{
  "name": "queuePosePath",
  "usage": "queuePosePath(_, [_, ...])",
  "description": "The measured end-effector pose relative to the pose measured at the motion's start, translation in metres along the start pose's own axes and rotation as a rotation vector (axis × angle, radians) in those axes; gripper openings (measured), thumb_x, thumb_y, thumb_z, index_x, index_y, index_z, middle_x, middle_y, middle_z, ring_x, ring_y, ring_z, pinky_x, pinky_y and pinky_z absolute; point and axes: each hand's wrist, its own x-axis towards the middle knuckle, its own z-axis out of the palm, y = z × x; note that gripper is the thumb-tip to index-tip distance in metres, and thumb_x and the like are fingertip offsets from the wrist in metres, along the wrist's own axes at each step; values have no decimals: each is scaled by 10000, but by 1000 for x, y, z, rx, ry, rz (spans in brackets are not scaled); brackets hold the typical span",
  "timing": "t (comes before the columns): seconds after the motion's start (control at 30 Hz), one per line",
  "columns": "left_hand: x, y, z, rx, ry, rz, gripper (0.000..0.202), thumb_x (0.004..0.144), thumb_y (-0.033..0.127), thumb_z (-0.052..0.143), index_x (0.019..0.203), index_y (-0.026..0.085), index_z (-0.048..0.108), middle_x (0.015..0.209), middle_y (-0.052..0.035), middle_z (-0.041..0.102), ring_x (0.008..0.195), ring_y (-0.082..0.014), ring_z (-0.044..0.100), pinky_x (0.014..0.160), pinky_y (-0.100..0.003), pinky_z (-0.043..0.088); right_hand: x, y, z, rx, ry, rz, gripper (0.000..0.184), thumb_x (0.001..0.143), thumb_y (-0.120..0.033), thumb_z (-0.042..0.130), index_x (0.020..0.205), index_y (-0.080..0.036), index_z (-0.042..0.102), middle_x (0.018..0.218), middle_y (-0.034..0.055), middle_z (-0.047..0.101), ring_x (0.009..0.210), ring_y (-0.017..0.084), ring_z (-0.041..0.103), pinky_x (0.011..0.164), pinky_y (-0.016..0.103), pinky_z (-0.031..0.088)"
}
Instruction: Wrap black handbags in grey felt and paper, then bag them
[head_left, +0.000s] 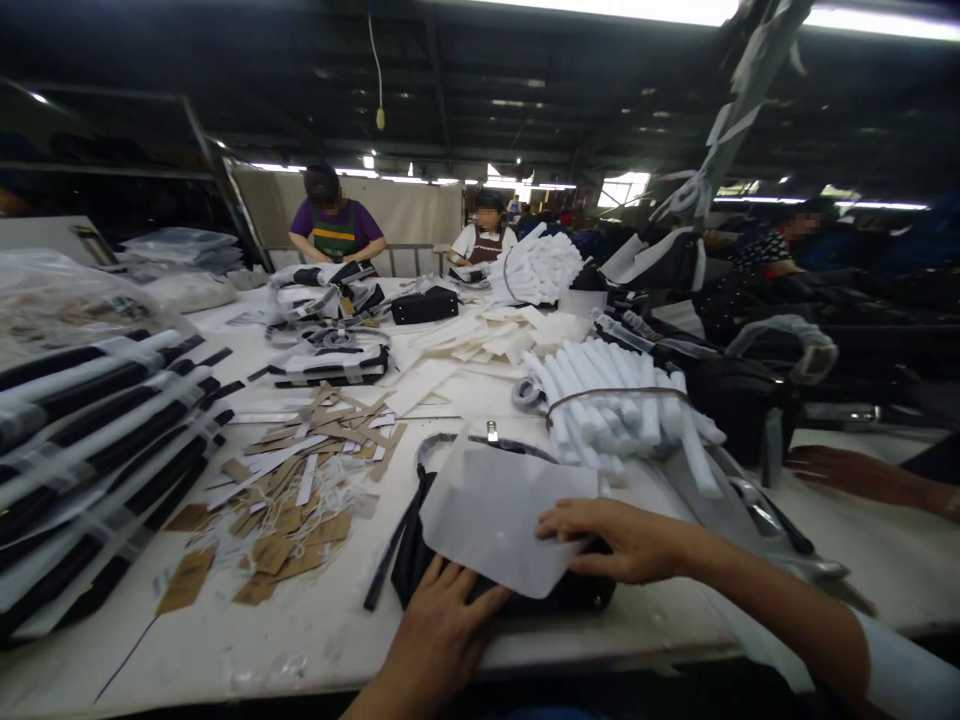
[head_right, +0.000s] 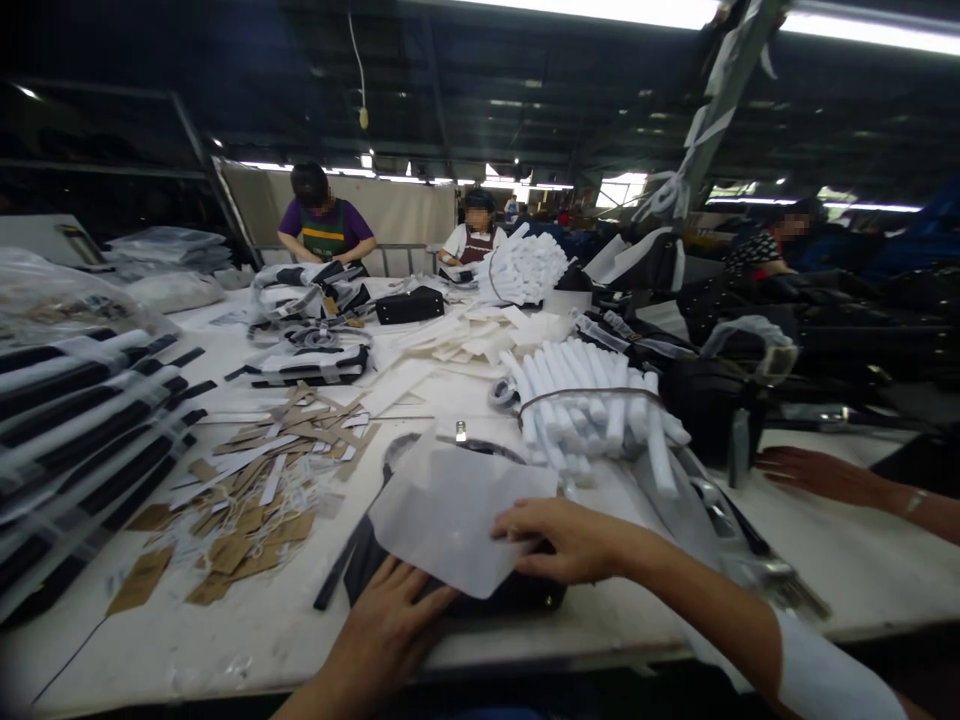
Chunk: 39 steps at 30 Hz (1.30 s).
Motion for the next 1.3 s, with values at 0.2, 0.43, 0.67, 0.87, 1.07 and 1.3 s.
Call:
queuePosePath(0.2, [3, 4, -6, -91, -56, -65, 597, 879, 187, 616, 1421, 395, 475, 1329, -34, 609, 1237, -272, 546, 1086, -500, 396, 18, -6, -2, 62, -6, 251, 694, 1008, -580, 207, 760, -176, 713, 1004, 97, 747, 984, 239, 681, 952, 364, 475])
queuePosePath(0.43, [-1, 5, -4, -84, -63, -75, 593, 901, 202, 602, 1430, 424, 453, 1395, -27, 556, 1304, -283, 485, 1100, -517, 377, 55, -20, 43, -544, 70, 346, 753, 859, -620, 593, 1468, -199, 455, 1213, 225, 651, 1108, 395, 613, 916, 517, 472])
queuePosePath(0.67, [-3, 3, -2, -73, -50, -58, 637, 907, 212, 589, 1470, 435, 389, 1352, -12, 600, 1268, -268, 527, 1108, -518, 385, 48, 6, 20, -265, -260, -91, 540, 966, -261, 497, 1497, -303, 408, 1553, 72, 412, 1431, 264, 368, 1160, 490, 290])
queuePosePath(0.87, [-1, 1, -2, -33, -6, -3, 538, 920, 214, 550, 1418, 405, 480, 1389, -13, 581, 1327, -278, 487, 1143, -572, 336, 56, 9, 17, -82, -178, 43, 341, 909, -115, 459, 1061, -250, 733, 1252, 28, 684, 1130, 183, 640, 978, 305, 475])
queuePosePath(1.07, [0, 0, -3, -25, -25, -1, 550, 911, 188, 534, 1416, 398, 483, 1428, -21, 551, 1360, -273, 457, 1137, -576, 357, 53, 0, 58, -353, 38, 141, 423, 914, -388, 586, 1277, -172, 621, 1335, 183, 596, 1203, 343, 565, 998, 480, 442])
queuePosePath(1.3, [-2, 0, 6, -75, 58, 33, 523, 893, 151, 506, 1387, 317, 536, 1375, -53, 598, 1354, -261, 462, 1176, -581, 294, 36, -4, 71, -386, -53, 125, 631, 960, -482, 503, 1534, -284, 330, 1595, 120, 320, 1452, 383, 288, 1159, 613, 199])
